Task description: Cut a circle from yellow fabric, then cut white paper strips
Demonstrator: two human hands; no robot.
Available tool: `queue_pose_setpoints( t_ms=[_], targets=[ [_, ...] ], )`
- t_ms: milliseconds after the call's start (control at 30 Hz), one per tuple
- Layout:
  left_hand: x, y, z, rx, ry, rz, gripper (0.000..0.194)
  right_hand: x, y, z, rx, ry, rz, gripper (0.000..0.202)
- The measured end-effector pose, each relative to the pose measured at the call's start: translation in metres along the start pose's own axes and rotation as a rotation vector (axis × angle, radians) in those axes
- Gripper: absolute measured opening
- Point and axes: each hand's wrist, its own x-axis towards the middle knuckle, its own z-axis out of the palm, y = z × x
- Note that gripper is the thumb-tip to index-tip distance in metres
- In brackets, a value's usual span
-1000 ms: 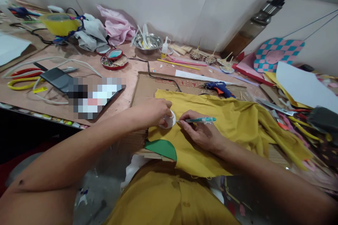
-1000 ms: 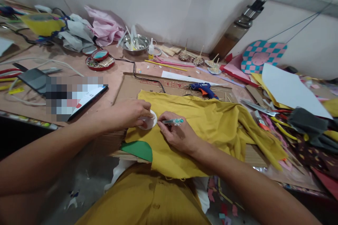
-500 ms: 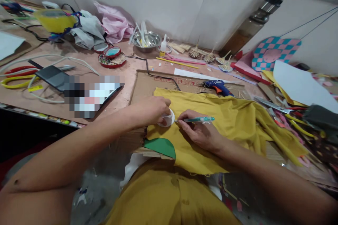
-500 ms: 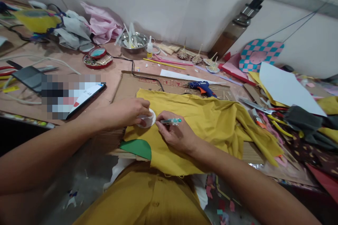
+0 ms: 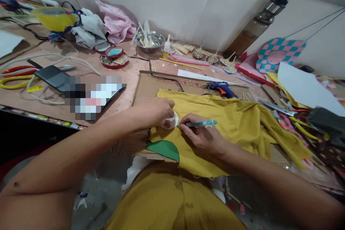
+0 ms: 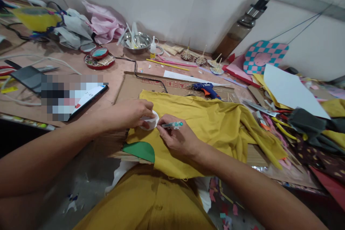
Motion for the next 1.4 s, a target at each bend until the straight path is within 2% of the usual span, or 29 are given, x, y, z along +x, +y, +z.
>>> queue_pose_setpoints(
  t_ms=[333,900,1033,1200,1400],
  targets=[
    [0.002,-0.002,0.002,0.011,-0.004,0.0,0.007,0.0,-0.006,0.005,0.025,-0.021,0.037,0.011],
    [0.001,-0.006,0.007,0.003,0.037,0.029,0.005,0.002,-0.003,0.015,0.056,-0.048,-0.04,0.011],
    [0.0,-0.006,0.009,0.006,0.042,0.018,0.006,0.002,-0.007,0.013,0.068,-0.05,-0.007,0.011],
    [-0.003,-0.004,0.006,-0.022,0.031,0.013,0.012,0.0,-0.013,0.006,0.049,0.022,0.036,0.012],
    [-0.002,-0.006,0.005,-0.027,0.01,0.03,0.007,0.003,-0.014,0.009,0.048,-0.018,-0.02,0.011]
  ],
)
